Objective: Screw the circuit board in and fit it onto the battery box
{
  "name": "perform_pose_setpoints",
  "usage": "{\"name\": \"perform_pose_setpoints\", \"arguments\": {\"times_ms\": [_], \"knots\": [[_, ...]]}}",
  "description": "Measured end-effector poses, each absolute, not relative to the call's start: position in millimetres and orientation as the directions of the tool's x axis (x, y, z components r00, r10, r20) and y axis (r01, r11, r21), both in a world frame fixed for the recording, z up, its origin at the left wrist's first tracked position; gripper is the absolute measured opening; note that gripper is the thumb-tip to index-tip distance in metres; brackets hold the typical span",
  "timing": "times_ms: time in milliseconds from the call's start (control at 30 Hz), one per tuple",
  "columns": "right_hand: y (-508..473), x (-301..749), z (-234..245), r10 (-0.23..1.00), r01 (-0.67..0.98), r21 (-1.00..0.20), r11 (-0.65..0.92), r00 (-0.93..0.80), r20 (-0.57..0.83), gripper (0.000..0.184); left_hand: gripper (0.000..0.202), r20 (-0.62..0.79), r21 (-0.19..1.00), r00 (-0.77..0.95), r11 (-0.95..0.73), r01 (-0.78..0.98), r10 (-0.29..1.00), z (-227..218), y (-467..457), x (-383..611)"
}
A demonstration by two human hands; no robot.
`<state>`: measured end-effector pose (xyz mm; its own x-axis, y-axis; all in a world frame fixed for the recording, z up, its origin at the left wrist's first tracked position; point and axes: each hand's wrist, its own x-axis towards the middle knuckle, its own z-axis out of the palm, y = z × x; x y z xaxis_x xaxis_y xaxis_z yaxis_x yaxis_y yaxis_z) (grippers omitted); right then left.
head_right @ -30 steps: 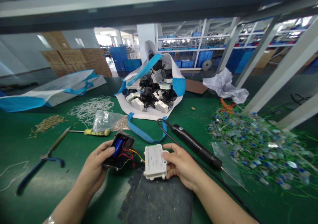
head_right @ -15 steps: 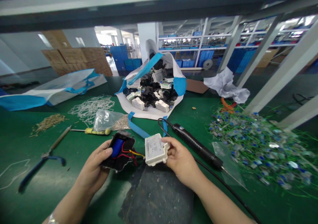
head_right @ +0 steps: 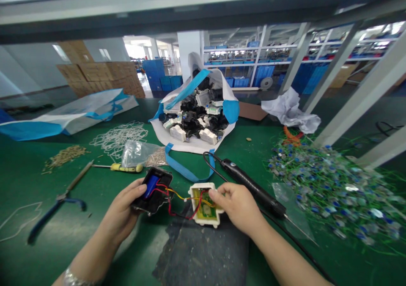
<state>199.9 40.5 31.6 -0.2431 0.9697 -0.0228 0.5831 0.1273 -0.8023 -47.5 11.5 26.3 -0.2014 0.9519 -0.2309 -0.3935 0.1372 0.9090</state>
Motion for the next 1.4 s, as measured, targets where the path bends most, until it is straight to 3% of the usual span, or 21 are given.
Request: {"name": "perform_pose_setpoints", "arguments": {"times_ms": [167,300,467,633,800,1033,1233,1400], "knots": [[47.7,206.7,26.8,0.927,0.653,-0.741,0.157,-0.357,-0.118,0.047,0.039,-0.274,0.924,-0.155,0.215,-0.317,0.949,27.0,11.9,-47.9],[50.2,209.8,24.3,0.934,0.716,-0.673,0.183,-0.34,-0.108,0.045,0.041,-0.282,0.933,-0.126,0.242,-0.267,0.951,25.6,12.1,-46.0],[39.3,201.3,25.1,0.974,0.797,-0.567,0.209,-0.218,0.053,0.026,0.042,-0.272,0.939,-0.088,0.245,-0.24,0.958,21.2,13.2,-42.6],[20.5,182.7,27.1,0.851,0.638,-0.564,0.525,-0.383,0.359,0.01,0.042,-0.263,0.939,-0.031,0.248,-0.236,0.964,19.5,12.1,-40.2],[12.9,172.1,20.6,0.782,0.597,-0.507,0.622,-0.505,0.365,0.044,0.04,-0.269,0.941,-0.03,0.257,-0.219,0.963,15.7,11.1,-38.9],[16.0,171.2,15.8,0.762,0.58,-0.494,0.648,-0.492,0.421,0.021,0.035,-0.267,0.943,0.018,0.265,-0.202,0.963,8.2,8.2,-36.0],[16.3,173.0,14.4,0.774,0.616,-0.47,0.632,-0.479,0.413,0.015,0.036,-0.389,0.862,0.054,0.384,-0.331,0.92,0.2,9.3,-31.9],[14.4,172.2,13.2,0.748,0.561,-0.501,0.659,-0.412,0.521,0.01,0.04,-0.475,0.786,0.155,0.497,-0.367,0.866,-0.3,7.6,-26.0]]}}
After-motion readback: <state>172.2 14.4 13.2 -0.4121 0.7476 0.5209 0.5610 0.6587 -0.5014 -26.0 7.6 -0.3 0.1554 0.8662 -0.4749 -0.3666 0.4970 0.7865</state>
